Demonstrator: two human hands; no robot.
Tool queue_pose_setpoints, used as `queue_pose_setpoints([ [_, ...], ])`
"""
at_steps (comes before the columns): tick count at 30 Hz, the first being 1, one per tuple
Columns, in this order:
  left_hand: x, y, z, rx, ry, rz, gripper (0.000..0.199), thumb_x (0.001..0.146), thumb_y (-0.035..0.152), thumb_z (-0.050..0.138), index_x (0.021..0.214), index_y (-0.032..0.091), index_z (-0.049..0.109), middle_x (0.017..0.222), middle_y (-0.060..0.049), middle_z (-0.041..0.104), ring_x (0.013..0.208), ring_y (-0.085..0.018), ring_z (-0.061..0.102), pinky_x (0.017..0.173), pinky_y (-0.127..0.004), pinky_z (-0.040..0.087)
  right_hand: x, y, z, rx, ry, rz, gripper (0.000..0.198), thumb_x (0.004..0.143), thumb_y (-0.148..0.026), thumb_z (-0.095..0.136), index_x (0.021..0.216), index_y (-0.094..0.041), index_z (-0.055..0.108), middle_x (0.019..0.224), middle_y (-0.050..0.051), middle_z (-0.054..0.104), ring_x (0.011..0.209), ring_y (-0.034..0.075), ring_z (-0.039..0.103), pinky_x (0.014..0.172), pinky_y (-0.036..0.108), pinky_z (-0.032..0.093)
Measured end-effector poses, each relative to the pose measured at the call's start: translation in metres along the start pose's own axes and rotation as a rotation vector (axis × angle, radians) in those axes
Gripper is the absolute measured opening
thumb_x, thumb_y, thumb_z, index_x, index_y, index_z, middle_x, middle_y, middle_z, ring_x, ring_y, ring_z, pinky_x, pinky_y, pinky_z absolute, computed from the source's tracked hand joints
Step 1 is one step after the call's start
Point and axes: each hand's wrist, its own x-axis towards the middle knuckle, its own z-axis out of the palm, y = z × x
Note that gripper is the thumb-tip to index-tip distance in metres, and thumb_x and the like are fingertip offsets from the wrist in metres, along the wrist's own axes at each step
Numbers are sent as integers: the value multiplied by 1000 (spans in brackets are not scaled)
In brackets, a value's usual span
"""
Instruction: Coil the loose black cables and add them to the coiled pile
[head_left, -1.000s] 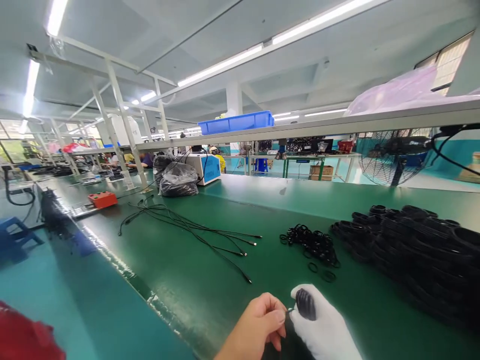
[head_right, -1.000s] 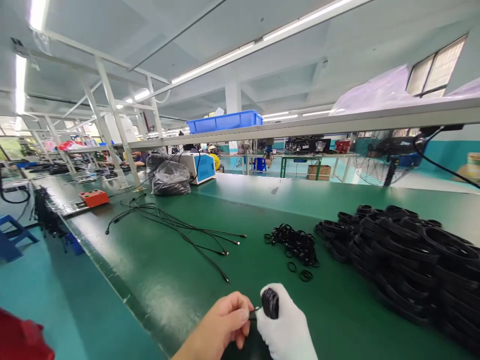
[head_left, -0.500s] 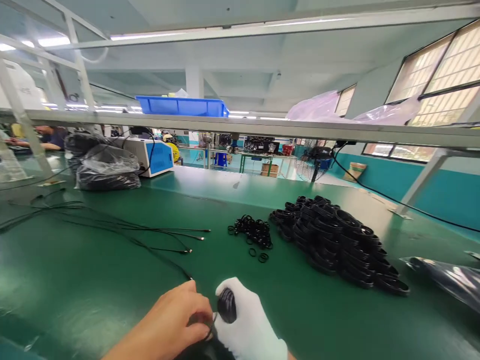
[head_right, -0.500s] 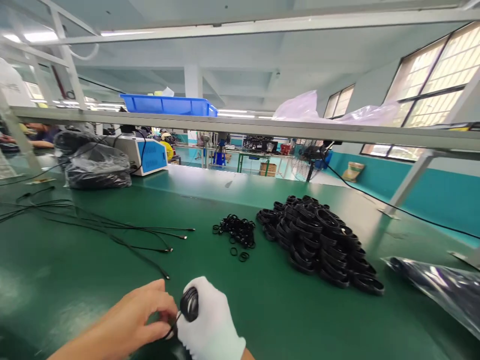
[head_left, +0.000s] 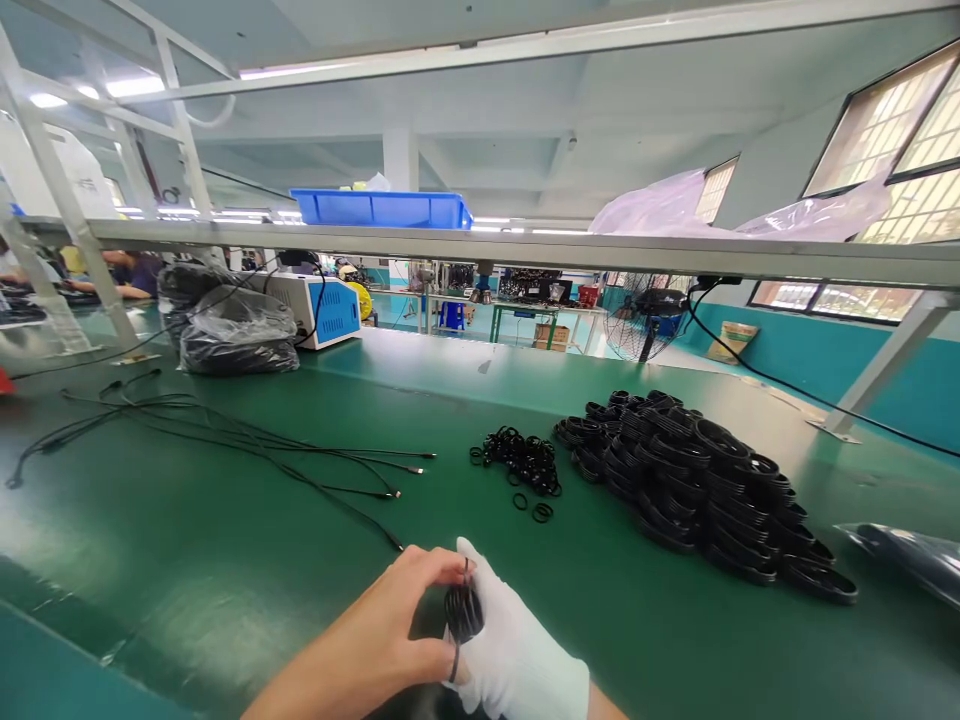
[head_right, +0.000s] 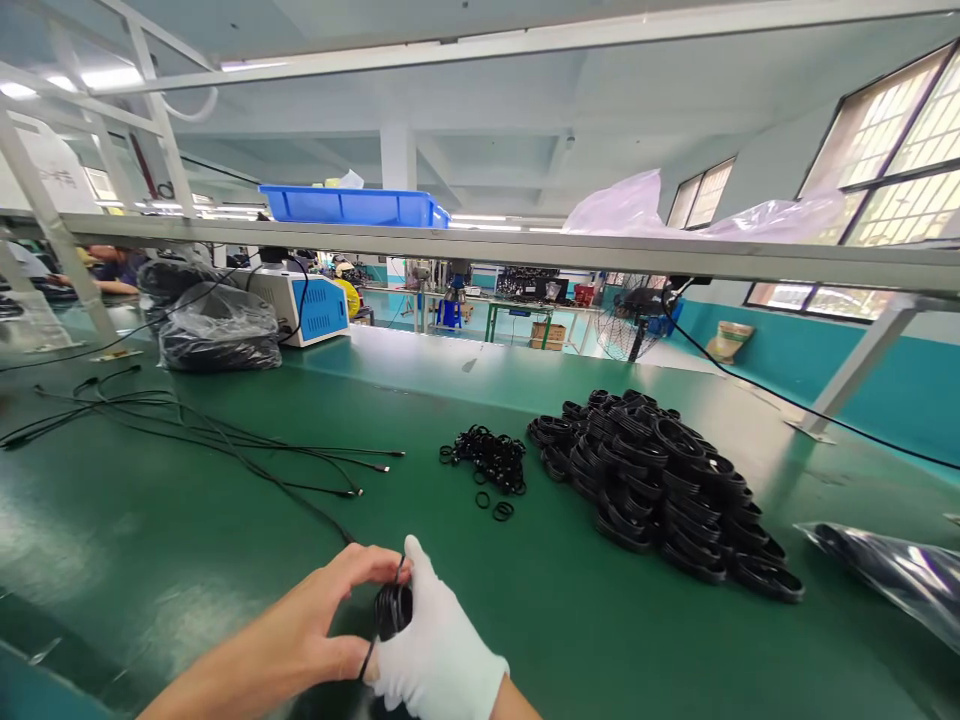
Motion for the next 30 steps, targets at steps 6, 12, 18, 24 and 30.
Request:
queue_pose_setpoints([
  [6, -1, 14, 10, 226, 42, -33, 43, 61, 19, 61, 104, 29, 59, 99, -1, 54, 93, -22, 49, 81, -31, 40, -5, 2, -3, -88, -19, -99, 128, 50, -32, 76, 142, -10, -10, 132, 19, 42, 113, 30, 49, 98, 39, 35],
  [12, 16, 11, 2, 374, -70, -82, 37, 54, 37, 72, 85, 20, 64, 83, -2, 57, 78, -23, 51, 61, -27, 40, -13, -11, 1, -168, 42, -117, 116, 53, -18, 72, 142, -20, -2, 103, 7, 60, 84, 21, 57, 77, 33, 45],
  [18, 20, -1, -26, 24, -173, -101, 25, 79, 30, 45, 88, 19, 65, 88, 1, 69, 81, -18, 58, 69, -25, 40, -8, -27, 0, 89, 36, 133, 31, 58, -15, 50, 88, -19, 45, 47, -8, 46, 34, 6, 34, 34, 19, 22],
  [24, -3, 9, 7, 207, 176, -58, 27, 83, 29, 39, 77, 20, 63, 79, -2, 67, 77, -19, 58, 68, -27, 40, -6, -28, -10, 274, -110, 156, 40, 46, -2, 50, 80, -21, 41, 55, -11, 41, 37, 3, 34, 35, 18, 24],
  [30, -11, 5, 38, 420, 149, -5, 28, 80, 19, 37, 76, 23, 65, 74, -4, 67, 68, -21, 59, 61, -28, 38, -14, -33, -22, 121, -204, 7, 50, 45, 2, 55, 89, -21, 47, 57, -11, 44, 43, 2, 33, 39, 15, 25],
])
